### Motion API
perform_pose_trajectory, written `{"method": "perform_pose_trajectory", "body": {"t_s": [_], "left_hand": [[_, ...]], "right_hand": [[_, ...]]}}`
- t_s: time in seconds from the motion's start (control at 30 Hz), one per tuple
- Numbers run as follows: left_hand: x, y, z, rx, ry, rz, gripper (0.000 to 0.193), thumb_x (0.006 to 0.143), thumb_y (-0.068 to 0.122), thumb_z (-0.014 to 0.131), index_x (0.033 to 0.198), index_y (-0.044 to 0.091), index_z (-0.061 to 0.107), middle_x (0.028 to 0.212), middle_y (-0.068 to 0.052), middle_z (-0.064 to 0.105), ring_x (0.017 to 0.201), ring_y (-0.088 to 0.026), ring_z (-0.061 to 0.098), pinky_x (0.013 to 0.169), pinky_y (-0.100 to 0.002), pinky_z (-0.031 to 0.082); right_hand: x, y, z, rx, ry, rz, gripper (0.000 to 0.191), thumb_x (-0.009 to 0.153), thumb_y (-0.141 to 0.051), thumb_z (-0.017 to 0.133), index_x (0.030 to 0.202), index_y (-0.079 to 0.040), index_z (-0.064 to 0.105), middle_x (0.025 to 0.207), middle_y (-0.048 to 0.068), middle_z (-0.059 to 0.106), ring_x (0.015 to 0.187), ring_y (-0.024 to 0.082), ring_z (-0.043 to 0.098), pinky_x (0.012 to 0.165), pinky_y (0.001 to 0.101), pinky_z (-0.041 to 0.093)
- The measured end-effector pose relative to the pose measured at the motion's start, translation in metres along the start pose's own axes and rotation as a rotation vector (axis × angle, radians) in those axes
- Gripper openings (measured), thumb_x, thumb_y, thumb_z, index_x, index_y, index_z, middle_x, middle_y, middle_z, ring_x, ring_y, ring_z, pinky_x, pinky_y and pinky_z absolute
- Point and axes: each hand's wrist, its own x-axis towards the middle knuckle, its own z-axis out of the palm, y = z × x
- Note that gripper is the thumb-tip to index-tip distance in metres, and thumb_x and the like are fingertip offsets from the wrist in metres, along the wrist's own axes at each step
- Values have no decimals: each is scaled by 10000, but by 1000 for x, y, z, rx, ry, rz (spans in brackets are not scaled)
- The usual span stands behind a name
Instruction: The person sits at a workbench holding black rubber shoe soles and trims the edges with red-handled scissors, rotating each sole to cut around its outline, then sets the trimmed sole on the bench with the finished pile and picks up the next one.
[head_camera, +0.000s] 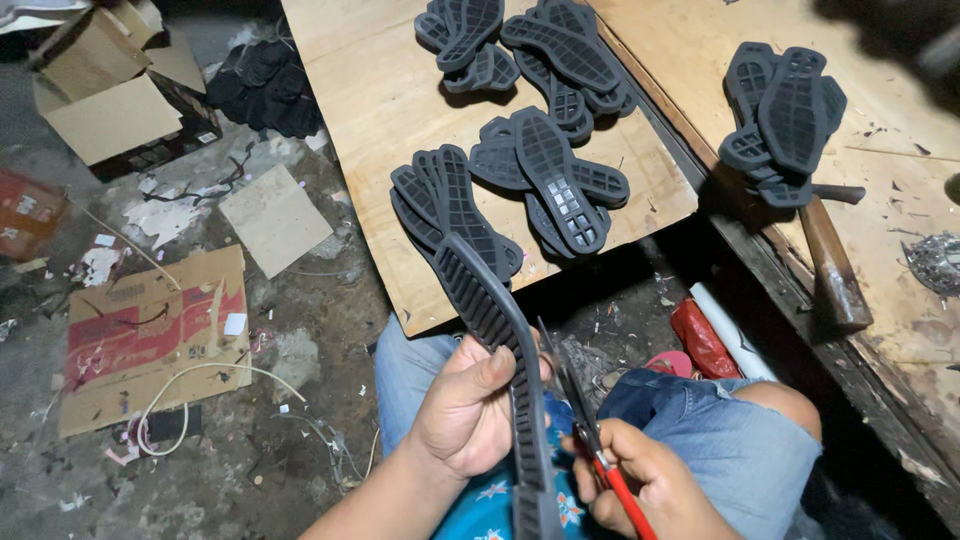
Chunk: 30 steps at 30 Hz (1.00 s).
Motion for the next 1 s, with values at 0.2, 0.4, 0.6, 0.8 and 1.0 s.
{"method": "perform_pose_trajectory", "body": {"t_s": [0.2, 0.4, 0.6, 0.8, 1.0], "left_hand": [[3, -9, 2, 55, 117, 62, 313, 969, 149, 743, 1211, 6, 608, 1071, -146, 696, 949, -231, 712, 818, -370, 604], [0, -15, 1, 47, 141, 57, 299, 990, 131, 743, 1216, -10, 609, 1077, -140, 697, 975, -224, 709, 858, -363, 599], [-1, -13, -3, 44, 159, 60, 289, 971, 121, 744, 1196, -9, 618, 1079, -124, 705, 975, -226, 720, 867, -374, 607], [-1, -8, -3, 39, 148, 55, 274, 971, 114, 728, 1191, 0, 612, 1085, -115, 708, 960, -236, 727, 834, -393, 616], [0, -10, -3, 74, 110, 13, 317, 978, 108, 716, 1242, -40, 622, 1159, -141, 717, 1042, -245, 725, 935, -399, 598]], "right_hand": [[4, 6, 5, -40, 36, -21, 402, 767, 53, 786, 1127, -41, 635, 832, -3, 638, 708, 86, 595, 602, 246, 483], [4, 16, 4, 212, 211, 307, 414, 761, 79, 657, 1156, -45, 654, 752, 4, 537, 594, 109, 474, 511, 248, 354], [2, 32, -8, 73, 89, 32, 458, 690, 127, 777, 1128, 24, 692, 804, 7, 591, 683, 84, 560, 588, 237, 448], [-1, 29, -10, -4, 136, 140, 572, 659, 44, 859, 1198, -48, 690, 811, 23, 656, 679, 98, 600, 594, 239, 454], [-1, 20, -7, -43, 109, 5, 503, 675, -11, 889, 1145, -25, 710, 843, 8, 658, 740, 82, 624, 644, 238, 495]]}}
